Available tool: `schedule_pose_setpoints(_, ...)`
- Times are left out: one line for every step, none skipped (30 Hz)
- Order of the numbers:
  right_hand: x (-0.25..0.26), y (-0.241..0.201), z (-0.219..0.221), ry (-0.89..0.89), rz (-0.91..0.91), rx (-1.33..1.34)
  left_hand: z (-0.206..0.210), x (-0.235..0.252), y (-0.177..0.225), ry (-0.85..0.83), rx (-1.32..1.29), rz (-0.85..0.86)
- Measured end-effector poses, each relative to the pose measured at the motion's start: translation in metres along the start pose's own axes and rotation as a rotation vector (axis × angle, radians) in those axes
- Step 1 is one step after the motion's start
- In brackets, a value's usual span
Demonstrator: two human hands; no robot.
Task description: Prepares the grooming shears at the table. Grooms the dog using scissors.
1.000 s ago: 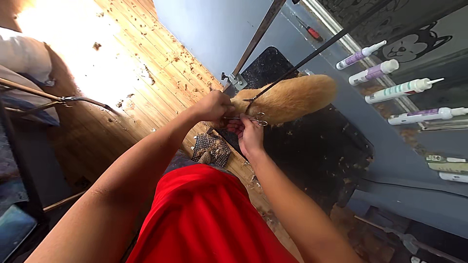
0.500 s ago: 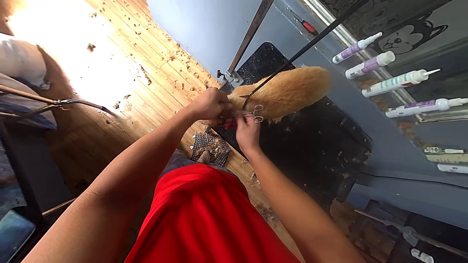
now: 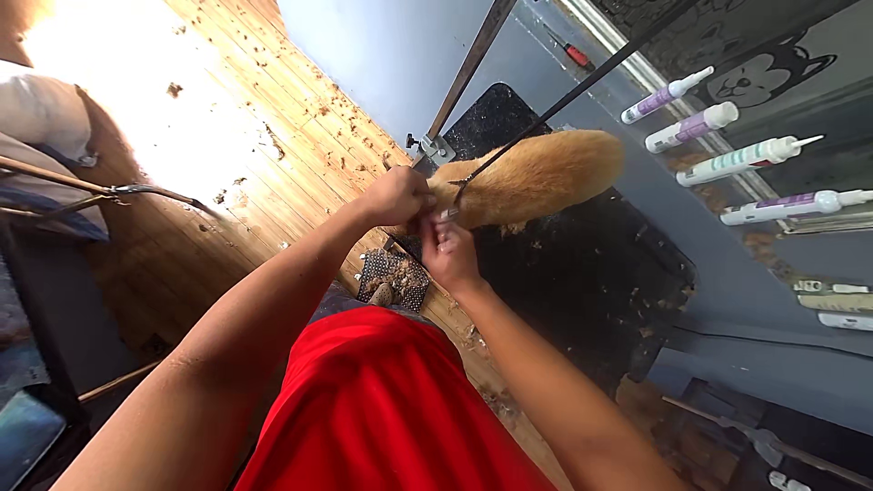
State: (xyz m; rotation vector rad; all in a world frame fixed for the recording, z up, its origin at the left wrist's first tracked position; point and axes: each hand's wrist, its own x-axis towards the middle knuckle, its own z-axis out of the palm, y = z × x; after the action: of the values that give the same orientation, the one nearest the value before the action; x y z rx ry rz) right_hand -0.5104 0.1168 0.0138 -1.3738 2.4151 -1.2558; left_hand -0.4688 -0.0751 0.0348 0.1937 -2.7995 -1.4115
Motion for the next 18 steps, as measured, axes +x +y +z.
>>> schedule_pose_setpoints(-0.001, 0.0, 0.001, -0.025, -0.108, -0.117, 0.002, 0.0, 0.001, -0.007, 0.006, 0.01)
schedule_pose_setpoints(-0.002, -0.002, 0.003, -0.036, -0.091, -0.139, 0.005, 0.001, 0.003, -0.019, 0.013, 0.01)
schedule_pose_setpoints(-0.001, -0.004, 0.006, -0.033, 0.036, -0.064, 0.008, 0.003, 0.004, -0.026, 0.028, 0.002)
schedule_pose_setpoints(0.003, -0.005, 0.007, -0.018, 0.217, 0.088, 0.009, 0.005, 0.004, -0.029, 0.041, -0.013)
schedule_pose_setpoints(0.007, -0.004, 0.006, 0.002, 0.403, 0.308, 0.008, 0.007, 0.006, -0.031, 0.045, -0.026)
schedule_pose_setpoints(0.009, -0.001, 0.002, 0.038, 0.562, 0.558, 0.006, 0.008, 0.007, -0.038, 0.047, -0.039)
schedule_pose_setpoints(0.009, 0.001, -0.003, 0.084, 0.697, 0.801, 0.003, 0.008, 0.009, -0.047, 0.044, -0.048)
schedule_pose_setpoints(0.008, 0.002, -0.01, 0.114, 0.813, 1.01, 0.001, 0.008, 0.01, -0.054, 0.041, -0.05)
schedule_pose_setpoints(0.006, 0.003, -0.018, 0.129, 0.903, 1.187, -0.001, 0.008, 0.009, -0.062, 0.041, -0.047)
schedule_pose_setpoints(0.004, 0.004, -0.025, 0.141, 0.955, 1.326, -0.002, 0.008, 0.008, -0.073, 0.038, -0.044)
schedule_pose_setpoints(0.001, 0.003, -0.031, 0.146, 0.973, 1.425, -0.001, 0.007, 0.005, -0.082, 0.034, -0.041)
schedule_pose_setpoints(-0.002, 0.002, -0.036, 0.15, 0.968, 1.49, -0.001, 0.007, 0.004, -0.098, 0.029, -0.046)
schedule_pose_setpoints(-0.004, 0.001, -0.04, 0.156, 0.949, 1.528, 0.0, 0.006, 0.003, -0.119, 0.023, -0.054)
schedule_pose_setpoints(-0.007, 0.0, -0.043, 0.159, 0.915, 1.546, 0.001, 0.007, 0.001, -0.14, 0.011, -0.064)
schedule_pose_setpoints(-0.01, 0.0, -0.046, 0.151, 0.868, 1.539, 0.003, 0.007, 0.001, -0.16, -0.006, -0.075)
schedule_pose_setpoints(-0.014, 0.0, -0.049, 0.132, 0.807, 1.499, 0.004, 0.006, 0.002, -0.174, -0.024, -0.077)
schedule_pose_setpoints(-0.018, 0.001, -0.051, 0.11, 0.738, 1.42, 0.004, 0.004, 0.006, -0.173, -0.045, -0.064)
schedule_pose_setpoints(-0.023, 0.001, -0.052, 0.09, 0.667, 1.307, 0.002, -0.002, 0.015, -0.17, -0.067, -0.035)
